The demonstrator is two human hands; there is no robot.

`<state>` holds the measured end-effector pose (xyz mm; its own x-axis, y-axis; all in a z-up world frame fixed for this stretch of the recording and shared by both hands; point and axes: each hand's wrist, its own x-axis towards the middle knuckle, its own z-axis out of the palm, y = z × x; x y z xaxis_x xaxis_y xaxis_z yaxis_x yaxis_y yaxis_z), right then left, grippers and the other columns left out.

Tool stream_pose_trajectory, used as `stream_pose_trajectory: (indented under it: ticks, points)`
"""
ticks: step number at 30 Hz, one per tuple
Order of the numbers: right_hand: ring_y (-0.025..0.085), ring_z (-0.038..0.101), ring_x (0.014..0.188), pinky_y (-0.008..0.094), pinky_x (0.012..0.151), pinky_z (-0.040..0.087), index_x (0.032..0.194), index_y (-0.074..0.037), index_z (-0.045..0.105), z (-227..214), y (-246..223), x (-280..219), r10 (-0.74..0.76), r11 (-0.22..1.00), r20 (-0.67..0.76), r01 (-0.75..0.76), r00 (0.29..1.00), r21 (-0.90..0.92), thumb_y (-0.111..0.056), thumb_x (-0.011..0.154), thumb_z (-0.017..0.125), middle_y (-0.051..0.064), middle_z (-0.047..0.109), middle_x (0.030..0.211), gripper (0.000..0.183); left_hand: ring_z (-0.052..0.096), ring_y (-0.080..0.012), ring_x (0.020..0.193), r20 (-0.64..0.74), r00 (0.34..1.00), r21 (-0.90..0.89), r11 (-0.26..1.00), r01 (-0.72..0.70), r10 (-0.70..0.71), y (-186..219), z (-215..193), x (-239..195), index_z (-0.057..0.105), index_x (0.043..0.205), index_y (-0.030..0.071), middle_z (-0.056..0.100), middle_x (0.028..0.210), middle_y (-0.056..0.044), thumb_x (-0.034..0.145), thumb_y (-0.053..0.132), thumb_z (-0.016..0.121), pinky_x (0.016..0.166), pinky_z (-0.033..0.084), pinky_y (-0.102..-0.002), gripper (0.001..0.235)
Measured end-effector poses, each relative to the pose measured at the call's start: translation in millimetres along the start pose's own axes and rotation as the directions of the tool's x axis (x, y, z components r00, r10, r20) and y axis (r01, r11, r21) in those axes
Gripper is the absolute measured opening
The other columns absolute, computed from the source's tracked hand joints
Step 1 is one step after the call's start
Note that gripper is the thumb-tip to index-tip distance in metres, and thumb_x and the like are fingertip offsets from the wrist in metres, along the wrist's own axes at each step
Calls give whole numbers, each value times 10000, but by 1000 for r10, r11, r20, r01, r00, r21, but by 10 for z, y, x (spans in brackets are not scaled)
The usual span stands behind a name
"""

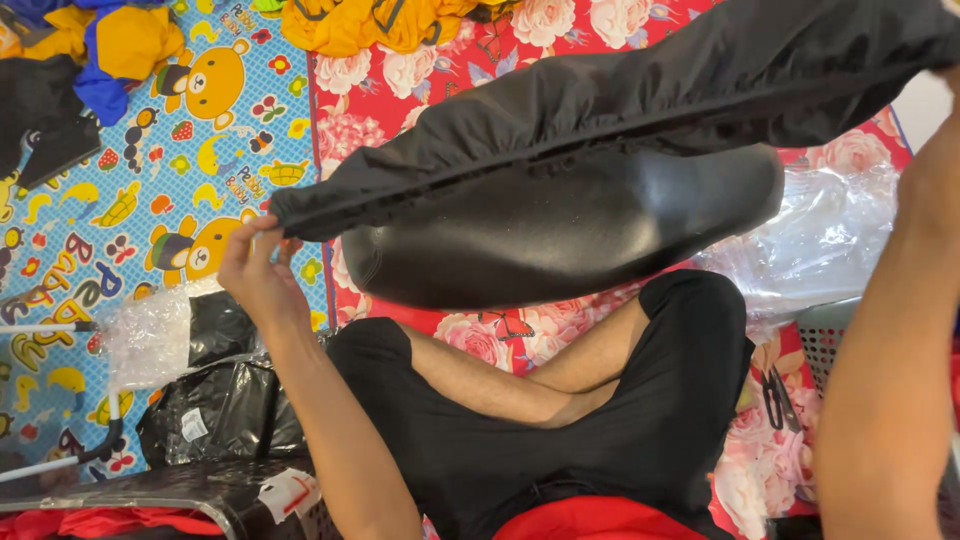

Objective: The person sits on the floor and fits a black elastic seat cover onto a black motorcycle seat. They pull the cover over the seat, smooth the fabric, and use a small green tool to tuck the edges under the seat's underside.

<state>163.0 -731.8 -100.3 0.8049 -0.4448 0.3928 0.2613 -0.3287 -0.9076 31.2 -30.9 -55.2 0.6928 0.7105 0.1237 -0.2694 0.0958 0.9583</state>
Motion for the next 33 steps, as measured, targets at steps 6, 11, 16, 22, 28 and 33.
stream_pose_trajectory:
  ticks: [6,11,16,22,28,33]
  points:
    - [240,660,861,325,772,573,1002,-10,626,402,683,-741,-219,973,-205,199,954,-114,193,833,604,142,662,959,265,714,-173,915,85,996,415,910,-23,-13,-818,-325,-473,729,928,90,641,1030,-51,828,-64,671,807,636,-264,193]
    - [168,641,779,294,692,665,962,-79,625,502,1131,-959,102,982,-81,-113,992,-154,84,882,632,66,647,951,182,727,-200,877,145,989,649,758,-65,-39,-1060,-433,-462,742,917,139,614,1031,-84,803,-12,704,789,647,-287,193]
    - [222,683,955,320,782,708,976,-130,591,539,965,-972,225,973,-69,-219,972,78,134,898,591,67,624,1024,275,699,-186,929,193,975,647,761,-43,-109,-1069,-455,-474,730,980,137,702,1061,-20,794,88,804,885,573,-281,206]
    - [232,726,852,375,808,774,914,-38,724,356,888,-834,11,1000,-154,-12,988,-1,130,889,570,116,637,1012,229,750,-163,839,46,988,528,843,104,-150,-909,-271,-609,732,910,33,720,923,-85,824,15,769,750,699,-267,96]
    - [193,776,746,254,758,734,867,-61,727,326,1390,-847,318,948,-90,-314,944,52,137,851,495,94,698,764,306,772,-255,664,191,961,552,832,65,-202,-1112,-363,-579,650,995,34,605,850,-72,935,-16,668,632,635,-268,80]
    - [203,735,844,292,803,729,940,-71,677,335,1279,-963,333,937,-66,-323,940,134,99,910,586,95,672,909,196,779,-232,778,192,928,545,821,169,-318,-1072,-370,-554,649,1026,22,633,910,-94,911,-16,725,734,658,-257,143]
